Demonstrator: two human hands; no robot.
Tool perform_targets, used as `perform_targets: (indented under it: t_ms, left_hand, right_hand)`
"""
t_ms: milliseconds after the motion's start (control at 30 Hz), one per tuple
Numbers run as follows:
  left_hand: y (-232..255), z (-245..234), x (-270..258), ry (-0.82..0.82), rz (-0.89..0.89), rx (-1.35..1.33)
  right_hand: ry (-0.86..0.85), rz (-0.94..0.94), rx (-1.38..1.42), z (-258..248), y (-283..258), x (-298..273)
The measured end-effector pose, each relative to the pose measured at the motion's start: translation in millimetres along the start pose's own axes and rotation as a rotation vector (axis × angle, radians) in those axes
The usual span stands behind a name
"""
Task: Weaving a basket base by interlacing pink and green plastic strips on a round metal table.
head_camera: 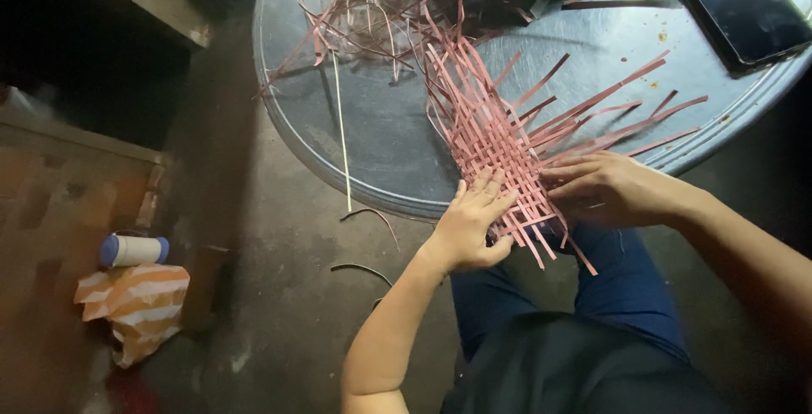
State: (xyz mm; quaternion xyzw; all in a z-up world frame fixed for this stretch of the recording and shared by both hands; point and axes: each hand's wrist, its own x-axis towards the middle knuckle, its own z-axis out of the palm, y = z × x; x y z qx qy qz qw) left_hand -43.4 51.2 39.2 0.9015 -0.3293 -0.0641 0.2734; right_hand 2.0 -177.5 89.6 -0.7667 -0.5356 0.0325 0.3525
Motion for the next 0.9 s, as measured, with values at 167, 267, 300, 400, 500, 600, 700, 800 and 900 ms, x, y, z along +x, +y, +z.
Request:
perform_targets:
  t_ms: [167,267,300,400,500,600,700,800,900]
  left_hand:
    - [9.0,-8.2,5.5,-0.110,-0.072,-0.005]
    - [10.7,-12.4,7.0,-0.130,-0.104,-0.059]
    - [8.9,-12.6,5.4,-0.129,-0.105,-0.060]
    - [6.0,-15.8,1.6,-0.058,-0.061,-0.205]
    - [8.3,-19.1,0.1,-0.045,-0.092,-0.271]
    - [8.9,-16.9,0.6,-0.006,-0.073,-0.205]
    - [9.0,-20.1,1.3,0.020,-0.043,-0.155]
    - [5.3,-22.7,0.2,0.012,-0.006,-0.184]
    - [0.2,-20.8,-0.6,0.009,0.021,-0.207]
  right_hand:
    - [-0.036,-0.053,0.009,-7.7,-10.5,7.0]
    - [-0.020,-0.003,-0.014,0.3,0.3,-2.5]
    - [-0.021,-0.003,-0.014,2.4,1.9,-5.4]
    - [0.028,0.030,-0.054,11.9,10.5,-16.2]
    - [0.134,-0.018,-0.182,23.9,19.2,-27.6]
    - [0.122,-0.007,-0.303,22.3,13.4,-26.9]
    - [0.076,0.044,-0.261,12.6,4.7,-23.6]
    - [0.124,0.032,-0.324,5.6,0.2,-22.4]
    - [0.085,0.093,-0.335,2.5,-0.6,-19.6]
